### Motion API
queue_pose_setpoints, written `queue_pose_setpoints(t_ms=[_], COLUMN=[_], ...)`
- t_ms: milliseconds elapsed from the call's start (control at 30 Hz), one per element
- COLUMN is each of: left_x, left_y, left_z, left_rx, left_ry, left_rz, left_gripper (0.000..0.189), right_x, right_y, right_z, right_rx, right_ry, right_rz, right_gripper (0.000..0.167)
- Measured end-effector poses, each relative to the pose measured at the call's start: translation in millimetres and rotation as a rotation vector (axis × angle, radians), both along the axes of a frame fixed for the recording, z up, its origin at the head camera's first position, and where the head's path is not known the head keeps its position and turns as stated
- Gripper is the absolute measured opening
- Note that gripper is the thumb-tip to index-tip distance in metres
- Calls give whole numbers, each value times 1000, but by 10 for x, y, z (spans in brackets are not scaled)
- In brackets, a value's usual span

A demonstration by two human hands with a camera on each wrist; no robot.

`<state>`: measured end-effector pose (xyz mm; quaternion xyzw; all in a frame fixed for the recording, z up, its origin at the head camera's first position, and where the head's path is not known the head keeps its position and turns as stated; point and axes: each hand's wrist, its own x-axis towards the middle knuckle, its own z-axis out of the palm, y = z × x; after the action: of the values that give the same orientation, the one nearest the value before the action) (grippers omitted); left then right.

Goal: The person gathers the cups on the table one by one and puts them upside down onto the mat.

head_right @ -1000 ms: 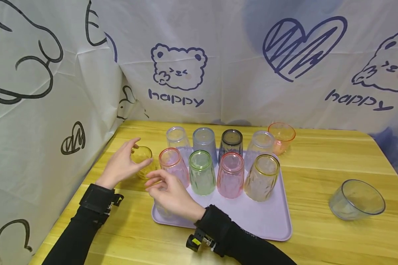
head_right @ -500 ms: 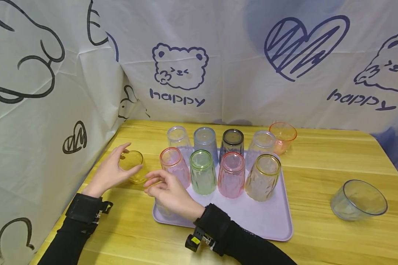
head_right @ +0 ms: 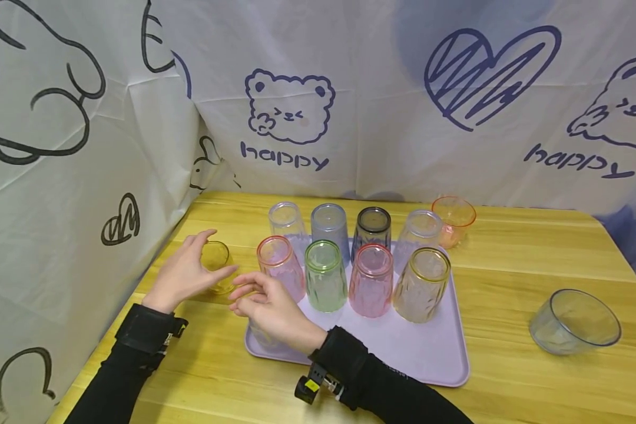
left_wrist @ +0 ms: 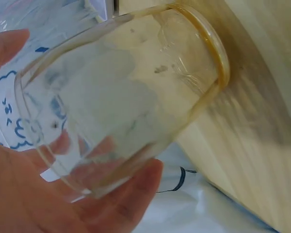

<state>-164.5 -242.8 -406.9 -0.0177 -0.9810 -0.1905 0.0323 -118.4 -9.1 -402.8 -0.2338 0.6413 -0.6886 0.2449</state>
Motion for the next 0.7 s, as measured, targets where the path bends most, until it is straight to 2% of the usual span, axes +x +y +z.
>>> queue_pose_setpoints(t_ms=[133,367,500,700], left_x=[-12,-2,21,91], left_y=[67,89,69,32], left_z=[-6,-10,-23,-4], left_rx=[-39,-115,-127,-100], left_ry=[16,-25,-16,39], left_rz=[8,29,37,50], left_gripper=[91,82,79,77], right_x=[-4,-15,-18,-3], right_y=[-3,-4,8,46], right_z=[-1,-7,-8,11], right_rx=[0,10,6,-14], right_ry=[-4,-7,-8,14], right_rz=[-7,-29,-32,-35], right_gripper=[42,43,43,44])
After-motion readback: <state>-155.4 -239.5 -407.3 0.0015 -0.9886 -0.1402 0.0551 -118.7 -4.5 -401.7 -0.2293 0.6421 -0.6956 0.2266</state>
